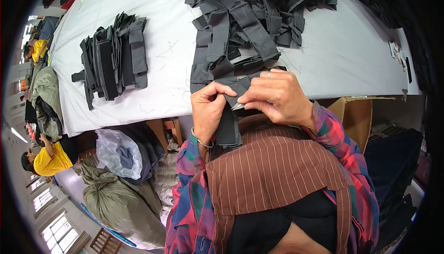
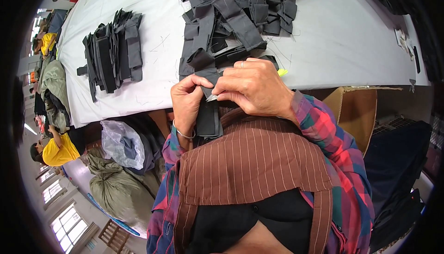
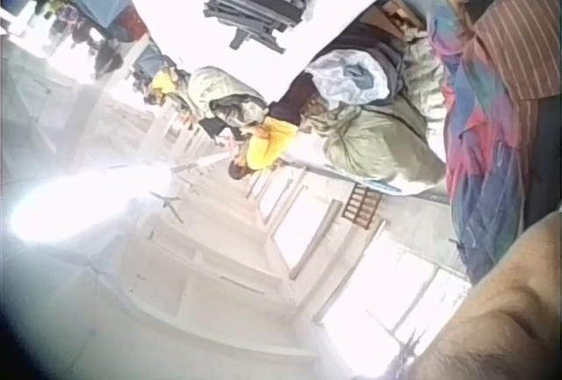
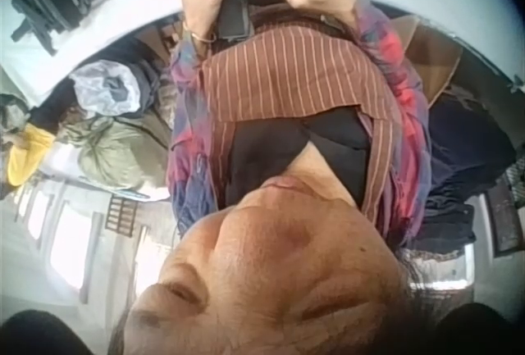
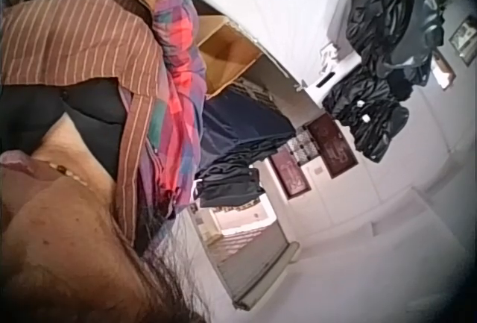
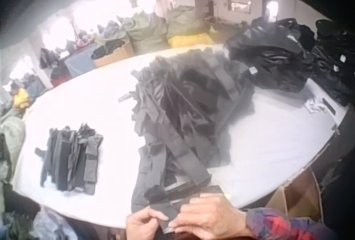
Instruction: The recorder uses scissors to trim excess threads and material from black fabric straps on a work table.
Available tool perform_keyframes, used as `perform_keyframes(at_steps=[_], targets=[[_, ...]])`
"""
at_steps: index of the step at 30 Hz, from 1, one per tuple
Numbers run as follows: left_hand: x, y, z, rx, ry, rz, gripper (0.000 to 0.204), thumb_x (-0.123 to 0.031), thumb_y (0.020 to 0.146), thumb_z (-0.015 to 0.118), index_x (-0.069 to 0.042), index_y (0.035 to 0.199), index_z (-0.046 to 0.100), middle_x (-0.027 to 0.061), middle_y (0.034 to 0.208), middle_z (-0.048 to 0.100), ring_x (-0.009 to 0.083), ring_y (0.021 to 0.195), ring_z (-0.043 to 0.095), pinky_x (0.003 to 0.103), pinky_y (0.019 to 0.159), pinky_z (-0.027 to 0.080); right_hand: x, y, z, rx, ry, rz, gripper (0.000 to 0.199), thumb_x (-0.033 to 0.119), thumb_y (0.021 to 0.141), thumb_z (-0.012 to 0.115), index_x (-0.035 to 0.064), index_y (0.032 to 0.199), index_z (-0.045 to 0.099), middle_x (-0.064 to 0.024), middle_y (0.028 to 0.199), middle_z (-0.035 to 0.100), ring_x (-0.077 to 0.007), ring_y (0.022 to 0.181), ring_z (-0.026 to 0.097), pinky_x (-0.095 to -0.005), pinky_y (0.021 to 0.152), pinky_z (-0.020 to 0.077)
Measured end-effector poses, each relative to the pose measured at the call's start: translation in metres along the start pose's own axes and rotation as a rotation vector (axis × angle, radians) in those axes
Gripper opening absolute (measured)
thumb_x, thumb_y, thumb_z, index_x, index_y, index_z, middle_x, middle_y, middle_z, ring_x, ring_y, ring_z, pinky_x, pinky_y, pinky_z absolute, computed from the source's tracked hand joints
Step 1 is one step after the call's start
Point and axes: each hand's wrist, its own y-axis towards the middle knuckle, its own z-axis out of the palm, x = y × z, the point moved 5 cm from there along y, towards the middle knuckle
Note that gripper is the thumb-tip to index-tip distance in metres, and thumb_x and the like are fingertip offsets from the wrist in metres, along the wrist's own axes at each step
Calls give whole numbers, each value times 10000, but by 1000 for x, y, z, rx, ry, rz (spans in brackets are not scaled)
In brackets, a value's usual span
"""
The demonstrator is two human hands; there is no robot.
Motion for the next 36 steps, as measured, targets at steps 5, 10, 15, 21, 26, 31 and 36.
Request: perform_keyframes(at_steps=[5, 10, 15, 21, 26, 31, 36], targets=[[0, -1, 0, 21, 1, -2, 236, 93, 811, 478, -4, 797, 693, -40, 718, 620, 5, 615, 438, 174, 542, 324, -3, -2, 0, 2, -6, 27, 116, 187, 719, 752, 128, 796, 689, -7, 669, 598, -204, 611, 556, -331, 561, 400], [11, -8, -10, 97, -368, -150, 109, -17, 903, 548, -1, 889, 655, -22, 756, 593, 17, 643, 454, 171, 576, 346, -15, -9, -2, -8, 118, 195, 126, 202, 788, 704, 100, 846, 658, -23, 767, 662, -225, 680, 627, -334, 626, 465], [12, -12, 2, 73, -380, -154, 169, -29, 905, 605, 6, 1069, 587, 42, 1003, 602, 74, 916, 538, 197, 820, 422, -20, -13, 1, -62, 139, 284, 111, 177, 808, 685, 83, 857, 653, -50, 804, 679, -246, 717, 648, -341, 632, 485], [1, -13, 14, 173, -380, -131, 544, 79, 866, 579, 0, 1361, 367, 106, 1249, 505, 130, 1141, 517, 246, 946, 443, -22, -12, 9, -85, 92, 311, 103, 174, 809, 678, 86, 846, 640, -54, 779, 668, -251, 711, 648, -345, 611, 487], [-7, -14, 18, 188, -313, -101, 567, 110, 857, 549, 3, 1377, 351, 102, 1261, 493, 117, 1137, 509, 239, 941, 446, -19, -10, 13, -91, 66, 294, 93, 167, 803, 678, 92, 826, 628, -45, 747, 654, -250, 693, 643, -355, 597, 483], [-4, -14, 17, 189, -318, -91, 563, 120, 854, 539, 2, 1375, 361, 88, 1269, 481, 98, 1133, 497, 221, 930, 434, -18, -9, 16, -121, 70, 284, 99, 167, 795, 685, 90, 821, 629, -39, 746, 656, -245, 686, 641, -352, 586, 480], [-2, -14, 18, 199, -333, -82, 547, 118, 838, 547, 10, 1353, 397, 71, 1274, 473, 90, 1151, 469, 215, 934, 407, -18, -8, 14, -138, 45, 275, 110, 172, 785, 696, 88, 809, 630, -35, 734, 650, -240, 673, 630, -349, 588, 475]])
